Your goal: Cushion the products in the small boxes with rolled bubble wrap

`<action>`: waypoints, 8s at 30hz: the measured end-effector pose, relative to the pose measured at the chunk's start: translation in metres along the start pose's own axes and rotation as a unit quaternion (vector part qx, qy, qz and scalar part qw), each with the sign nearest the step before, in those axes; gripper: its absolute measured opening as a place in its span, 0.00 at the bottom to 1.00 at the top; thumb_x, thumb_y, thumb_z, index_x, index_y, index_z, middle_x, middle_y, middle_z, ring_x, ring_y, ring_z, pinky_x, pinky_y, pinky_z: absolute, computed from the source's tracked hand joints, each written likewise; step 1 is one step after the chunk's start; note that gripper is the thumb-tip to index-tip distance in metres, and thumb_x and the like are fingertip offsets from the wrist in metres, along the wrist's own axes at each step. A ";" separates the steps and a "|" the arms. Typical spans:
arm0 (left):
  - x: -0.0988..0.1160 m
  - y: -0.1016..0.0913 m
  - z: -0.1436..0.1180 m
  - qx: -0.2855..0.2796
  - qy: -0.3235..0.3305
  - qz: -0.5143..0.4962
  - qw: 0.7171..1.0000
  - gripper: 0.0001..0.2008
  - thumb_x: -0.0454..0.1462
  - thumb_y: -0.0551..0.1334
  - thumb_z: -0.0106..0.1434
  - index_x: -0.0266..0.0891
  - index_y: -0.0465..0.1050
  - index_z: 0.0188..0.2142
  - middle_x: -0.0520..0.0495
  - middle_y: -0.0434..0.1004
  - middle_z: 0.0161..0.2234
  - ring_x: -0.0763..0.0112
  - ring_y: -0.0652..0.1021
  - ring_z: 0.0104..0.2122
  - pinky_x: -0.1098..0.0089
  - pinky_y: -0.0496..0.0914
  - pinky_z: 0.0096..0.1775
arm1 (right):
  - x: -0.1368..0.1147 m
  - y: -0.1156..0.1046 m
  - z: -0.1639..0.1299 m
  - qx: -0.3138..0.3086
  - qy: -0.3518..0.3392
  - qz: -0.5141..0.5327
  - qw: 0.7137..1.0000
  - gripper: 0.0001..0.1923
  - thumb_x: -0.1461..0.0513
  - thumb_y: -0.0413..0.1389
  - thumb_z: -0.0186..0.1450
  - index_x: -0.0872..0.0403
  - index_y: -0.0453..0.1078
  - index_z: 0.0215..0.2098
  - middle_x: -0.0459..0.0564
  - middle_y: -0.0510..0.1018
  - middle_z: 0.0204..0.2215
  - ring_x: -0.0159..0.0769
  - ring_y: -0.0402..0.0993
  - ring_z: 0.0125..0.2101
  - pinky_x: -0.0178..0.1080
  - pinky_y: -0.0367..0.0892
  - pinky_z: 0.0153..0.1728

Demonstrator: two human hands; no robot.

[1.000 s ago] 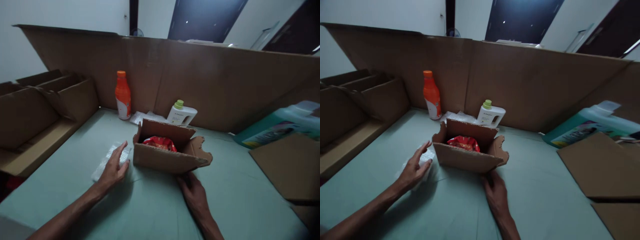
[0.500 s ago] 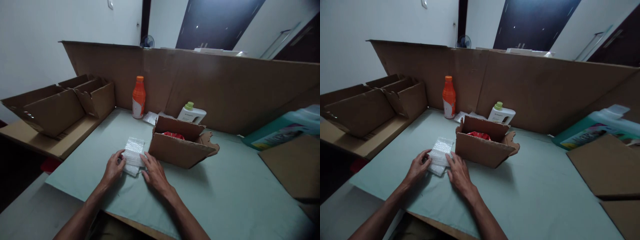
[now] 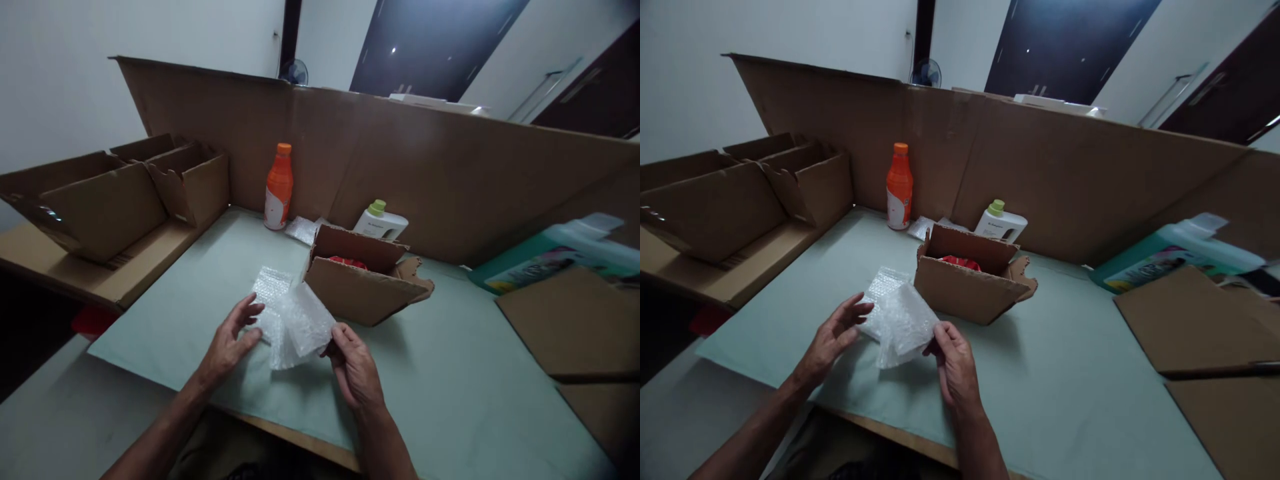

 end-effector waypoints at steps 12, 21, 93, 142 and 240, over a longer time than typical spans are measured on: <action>-0.023 0.094 -0.027 -0.162 -0.161 -0.100 0.968 0.33 0.44 0.67 0.55 0.33 0.66 0.58 0.44 0.78 0.38 0.66 0.76 0.35 0.69 0.69 0.37 | 0.024 -0.067 -0.053 0.154 0.063 0.116 0.979 0.20 0.50 0.68 0.56 0.49 0.78 0.43 0.50 0.84 0.40 0.43 0.80 0.39 0.42 0.76 0.36; -0.044 0.085 -0.027 -0.166 -0.197 -0.032 0.966 0.42 0.46 0.66 0.54 0.33 0.56 0.65 0.44 0.74 0.41 0.65 0.73 0.38 0.69 0.67 0.38 | 0.038 -0.085 -0.070 0.191 -0.134 -0.381 0.895 0.29 0.50 0.62 0.61 0.49 0.69 0.58 0.58 0.72 0.60 0.51 0.69 0.58 0.51 0.70 0.53; 0.021 0.023 -0.033 -0.117 0.007 -0.137 0.984 0.20 0.49 0.75 0.49 0.38 0.82 0.36 0.44 0.79 0.34 0.64 0.77 0.34 0.69 0.71 0.37 | 0.023 -0.007 -0.002 -0.145 0.127 -0.078 0.978 0.36 0.46 0.70 0.50 0.50 0.73 0.54 0.54 0.80 0.47 0.44 0.77 0.45 0.41 0.71 0.41; -0.037 0.159 -0.071 -0.264 -0.254 -0.065 0.928 0.52 0.44 0.66 0.57 0.39 0.37 0.73 0.43 0.79 0.40 0.68 0.74 0.28 0.67 0.67 0.34 | -0.006 -0.156 -0.125 0.099 -0.156 -0.526 0.830 0.18 0.51 0.53 0.70 0.51 0.74 0.52 0.58 0.80 0.51 0.48 0.76 0.51 0.50 0.72 0.52; -0.015 0.055 -0.025 -0.184 -0.076 0.332 0.922 0.13 0.43 0.56 0.61 0.38 0.74 0.37 0.55 0.66 0.22 0.71 0.66 0.24 0.71 0.58 0.29 | 0.046 -0.055 -0.075 -0.011 -0.177 -0.464 0.868 0.10 0.61 0.57 0.69 0.51 0.71 0.28 0.52 0.80 0.40 0.41 0.77 0.42 0.42 0.70 0.44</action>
Point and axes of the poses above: each hand's wrist, its own z-axis towards the middle knuckle, its own y-axis out of the palm, x = y × z, the point moved 1 cm from there along z, towards the middle knuckle
